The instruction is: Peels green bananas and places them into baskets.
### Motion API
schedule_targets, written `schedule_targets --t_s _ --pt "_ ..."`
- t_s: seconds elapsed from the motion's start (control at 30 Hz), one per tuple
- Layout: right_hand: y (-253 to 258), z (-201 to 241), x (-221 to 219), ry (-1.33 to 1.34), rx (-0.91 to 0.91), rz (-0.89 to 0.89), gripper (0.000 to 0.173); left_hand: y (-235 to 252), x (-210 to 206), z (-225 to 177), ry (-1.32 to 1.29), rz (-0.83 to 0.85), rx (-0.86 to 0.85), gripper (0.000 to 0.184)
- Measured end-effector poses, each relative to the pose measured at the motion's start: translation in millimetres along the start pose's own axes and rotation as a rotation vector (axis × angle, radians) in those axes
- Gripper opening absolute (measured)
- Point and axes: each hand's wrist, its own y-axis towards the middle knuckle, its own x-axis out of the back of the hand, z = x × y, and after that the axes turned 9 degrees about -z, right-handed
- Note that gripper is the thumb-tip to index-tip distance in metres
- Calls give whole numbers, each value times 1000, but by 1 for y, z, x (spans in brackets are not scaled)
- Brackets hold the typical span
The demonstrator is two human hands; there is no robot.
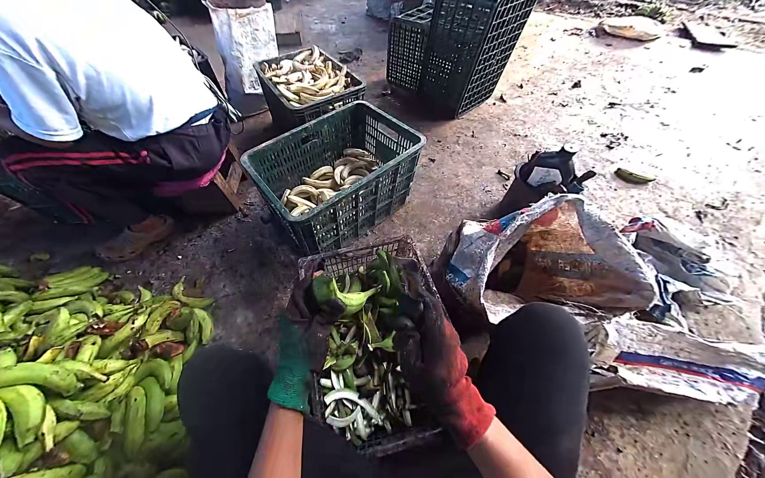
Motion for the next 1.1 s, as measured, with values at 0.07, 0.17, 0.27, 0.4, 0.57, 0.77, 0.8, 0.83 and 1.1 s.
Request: schedule_targets --t_s 0.07,0.17,0.27,0.4,0.57,0.77,0.8,0.83,1.1 --pt "-13 4 -7 13 -189 224 43 -5 -4 -4 -43 7 -49 63" --pt "-50 -42 -25 11 -730 909 44 -6 1 -19 -186 51 -130 69" --pt "-39 -50 -16 195 -668 747 48 19 -2 -16 -342 -47 -14 56" --pt "4 -52 -14 320 -209 444 42 40 -15 3 -475 -69 385 34" --pt "7 -46 -32 -85 138 248 33 23 -20 10 -165 107 337 30" --pt "59 -65 -39 -105 -191 197 39 13 -17 22 -168 42 389 35" --pt "43 -61 -34 -48 -143 256 41 20 -13 26 -235 24 392 34" --pt "21 -54 -31 -3 -81 301 39 25 -9 30 -312 31 388 32" --pt "65 -50 -54 -269 -28 135 29 -1 -15 18 -300 155 377 30"
